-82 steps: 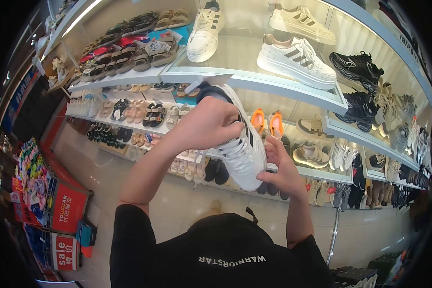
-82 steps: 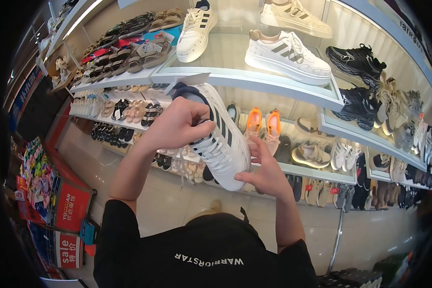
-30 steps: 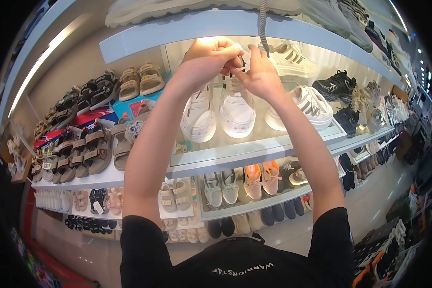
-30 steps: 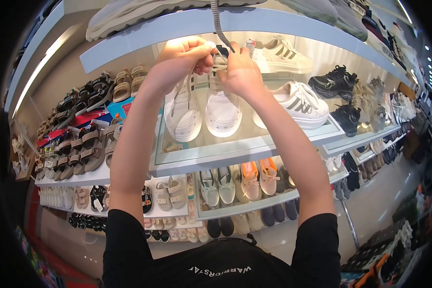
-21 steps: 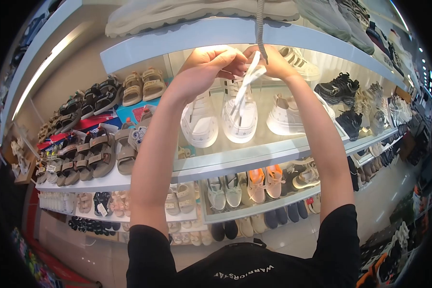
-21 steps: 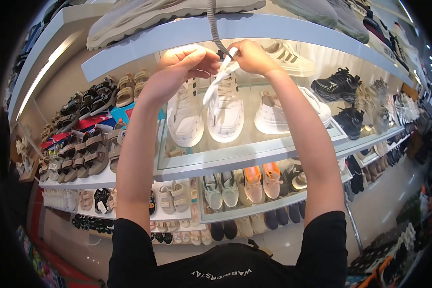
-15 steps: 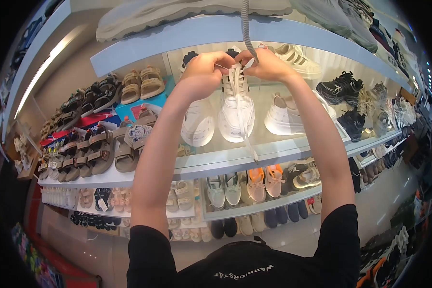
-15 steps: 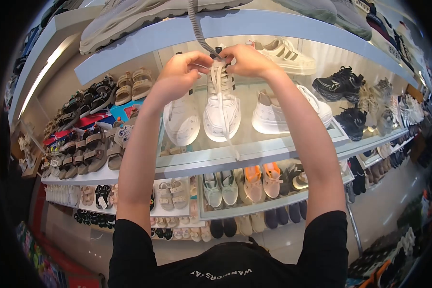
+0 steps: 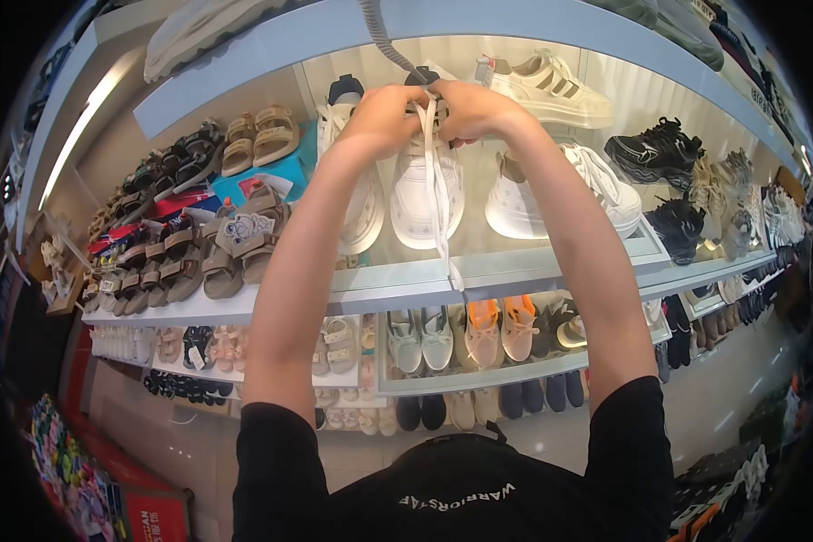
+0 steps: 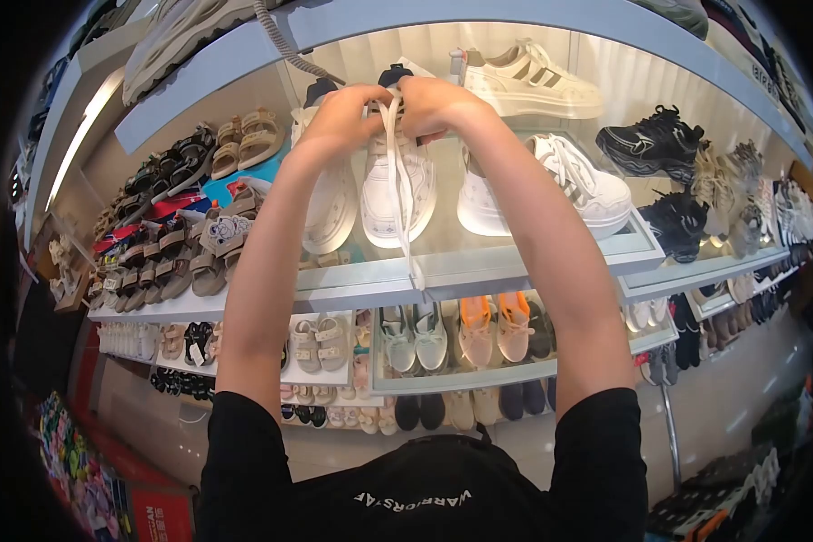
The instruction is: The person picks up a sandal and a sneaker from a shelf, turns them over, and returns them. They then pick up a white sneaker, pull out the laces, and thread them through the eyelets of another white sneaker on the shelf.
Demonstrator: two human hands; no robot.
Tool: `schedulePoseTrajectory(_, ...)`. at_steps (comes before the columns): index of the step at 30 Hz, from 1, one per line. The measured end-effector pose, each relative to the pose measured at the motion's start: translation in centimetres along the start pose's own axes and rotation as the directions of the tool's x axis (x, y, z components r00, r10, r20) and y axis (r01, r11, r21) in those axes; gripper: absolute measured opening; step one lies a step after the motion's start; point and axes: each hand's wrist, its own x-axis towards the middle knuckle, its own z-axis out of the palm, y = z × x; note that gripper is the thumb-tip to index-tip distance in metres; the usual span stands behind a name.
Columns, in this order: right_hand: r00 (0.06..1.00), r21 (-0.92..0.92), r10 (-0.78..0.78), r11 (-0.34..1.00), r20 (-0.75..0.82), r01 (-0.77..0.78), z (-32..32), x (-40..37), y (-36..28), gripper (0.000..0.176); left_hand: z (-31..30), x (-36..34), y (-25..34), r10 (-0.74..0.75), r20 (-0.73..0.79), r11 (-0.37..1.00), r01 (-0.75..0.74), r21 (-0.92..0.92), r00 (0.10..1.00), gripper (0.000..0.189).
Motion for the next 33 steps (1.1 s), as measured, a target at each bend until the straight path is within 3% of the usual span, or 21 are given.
schedulePoseTrajectory(2, 0.999, 0.058, -0.041, 0.997, -0.011, 0.042, -0.6, -0.2, 0.0, 0.062, 1.2, 0.5, -1.0, 0.076, -0.118, 0.996, -0.069, 0.062, 0.99, 0.027)
schedulePoseTrajectory(7, 0.991, 0.102, 0.01, 0.995, 0.137, -0.024, -1.8, 1.1, -0.3, 0.059, 1.6, 1.1, -1.5, 0.158, -0.183, 0.987, -0.156, 0.026, 0.97, 0.022)
schedulePoseTrajectory(11, 0.995, 0.039, -0.012, 0.999, 0.094, 0.009, -2.3, 1.1, -1.1, 0.054, 1.7, 1.0, -1.8, 0.263, -0.253, 0.962, -0.272, 0.001, 0.931, 0.017)
schedulePoseTrajectory(17, 0.996, -0.22, -0.018, 0.975, 0.083, 0.036, -1.8, 3.1, -1.6, 0.052, 1.8, 0.5, -2.5, 0.174, -0.284, 0.983, -0.182, -0.004, 0.943, 0.015)
schedulePoseTrajectory(21, 0.992, -0.138, -0.108, 0.984, 0.07, 0.116, -1.2, 3.2, -0.8, 0.071, 1.9, 0.1, -3.3, 0.193, -0.379, 0.981, -0.19, 0.047, 0.905, 0.015)
schedulePoseTrajectory(24, 0.985, -0.228, -0.173, 0.96, -0.019, 0.164, 0.0, 2.8, -0.2, 0.069, 1.7, -0.3, -3.3, 0.211, -0.411, 0.977, -0.182, 0.11, 0.887, 0.015)
schedulePoseTrajectory(26, 0.868, -0.235, -0.414, 0.904, -0.276, 0.356, 1.1, 2.5, 0.3, 0.054, 1.3, -0.7, -2.7, 0.257, -0.47, 0.966, -0.217, 0.138, 0.845, 0.012)
schedulePoseTrajectory(27, 0.869, -0.23, -0.407, 0.908, -0.28, 0.351, 1.3, 2.4, 0.4, 0.054, 1.2, -0.9, -2.4, 0.261, -0.463, 0.965, -0.222, 0.138, 0.847, 0.012)
schedulePoseTrajectory(29, 0.864, -0.206, -0.383, 0.921, -0.326, 0.331, 1.7, 2.6, 0.3, 0.037, 0.9, -1.1, -1.8, 0.256, -0.544, 0.963, -0.258, 0.074, 0.799, 0.014)
schedulePoseTrajectory(30, 0.889, -0.178, -0.289, 0.955, -0.356, 0.239, 1.3, 0.7, -1.5, 0.028, 0.6, -1.4, -1.4, 0.265, -0.576, 0.957, -0.282, 0.062, 0.773, 0.015)
schedulePoseTrajectory(31, 0.885, -0.175, -0.289, 0.955, -0.364, 0.24, 1.6, 0.7, -1.1, 0.028, 0.3, -1.5, -1.1, 0.274, -0.574, 0.955, -0.287, 0.069, 0.772, 0.015)
schedulePoseTrajectory(33, 0.759, -0.256, -0.309, 0.947, -0.573, 0.192, 2.3, 0.9, -0.7, 0.024, -0.4, -1.6, -0.9, 0.407, -0.685, 0.885, -0.446, 0.132, 0.605, 0.015)
